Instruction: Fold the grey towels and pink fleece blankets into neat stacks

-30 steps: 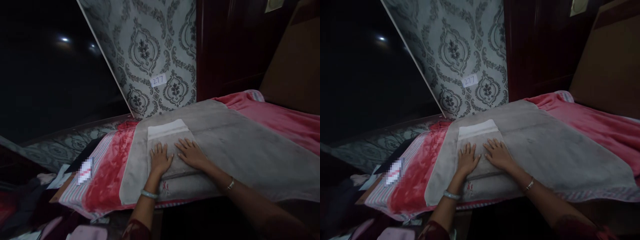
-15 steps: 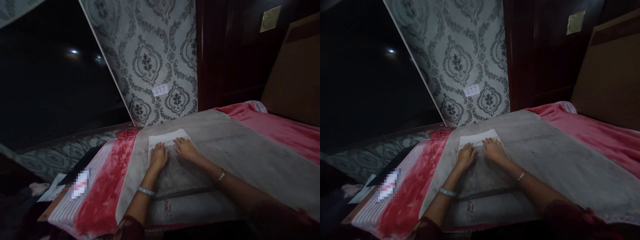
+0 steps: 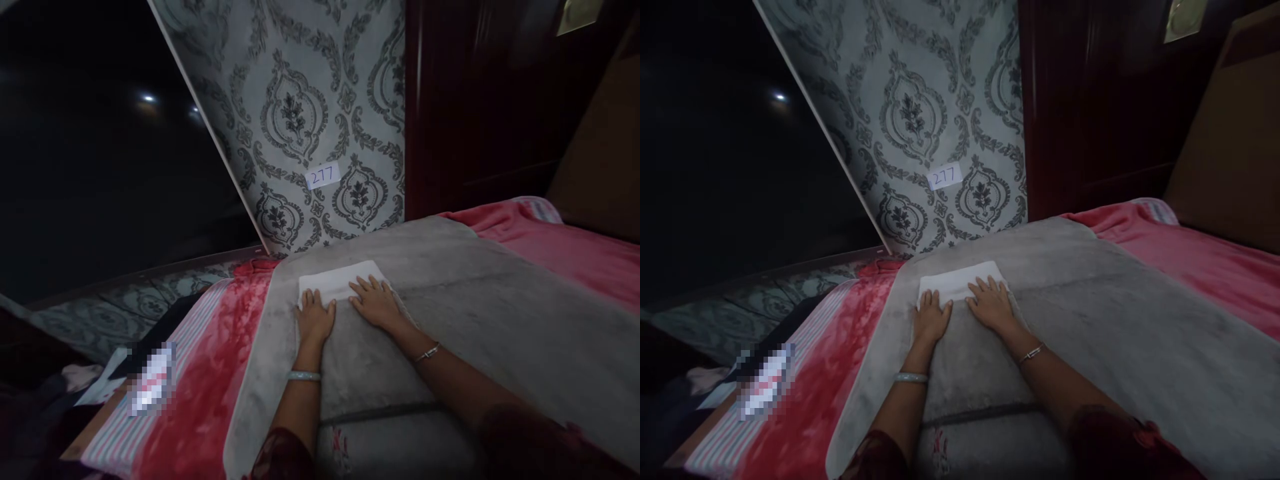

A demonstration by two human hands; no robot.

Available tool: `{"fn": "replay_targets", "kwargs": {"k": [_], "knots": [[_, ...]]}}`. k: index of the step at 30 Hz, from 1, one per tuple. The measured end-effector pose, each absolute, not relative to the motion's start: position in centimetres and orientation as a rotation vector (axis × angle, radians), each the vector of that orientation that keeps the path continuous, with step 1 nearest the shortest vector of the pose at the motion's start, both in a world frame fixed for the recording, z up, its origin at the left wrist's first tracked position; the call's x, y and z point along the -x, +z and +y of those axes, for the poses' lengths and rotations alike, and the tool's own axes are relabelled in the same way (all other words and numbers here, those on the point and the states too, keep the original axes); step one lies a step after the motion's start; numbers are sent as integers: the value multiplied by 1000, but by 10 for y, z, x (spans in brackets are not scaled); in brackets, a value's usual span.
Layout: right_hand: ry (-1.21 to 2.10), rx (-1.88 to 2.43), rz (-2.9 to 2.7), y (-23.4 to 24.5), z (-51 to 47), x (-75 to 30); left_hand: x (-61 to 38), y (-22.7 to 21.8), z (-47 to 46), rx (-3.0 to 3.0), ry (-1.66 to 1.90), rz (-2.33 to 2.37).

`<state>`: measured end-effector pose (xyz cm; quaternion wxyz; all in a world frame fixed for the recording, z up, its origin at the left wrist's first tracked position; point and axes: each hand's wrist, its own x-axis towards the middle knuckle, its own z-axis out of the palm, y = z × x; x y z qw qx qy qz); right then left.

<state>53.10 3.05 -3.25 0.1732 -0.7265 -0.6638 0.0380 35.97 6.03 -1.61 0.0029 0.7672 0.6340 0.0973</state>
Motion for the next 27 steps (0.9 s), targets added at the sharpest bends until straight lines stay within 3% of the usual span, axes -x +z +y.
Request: {"fn": "replay_targets", "kwargs": {"k": [10,20,23,27], "knots": [[134,2093,-1970,-37,19,-550,-345,-9,65,-2375,131,1874],[274,2177,-2008,-34,-64,-592,-292,8,20,-2410,-25,1833],[182,2147,-1968,-23,-83,-571,-314,13,-12,-2544,87,1822],[-19,1968,-2062,-30,-105,-529,-354,-3,-58,-2816,96,1433]]}}
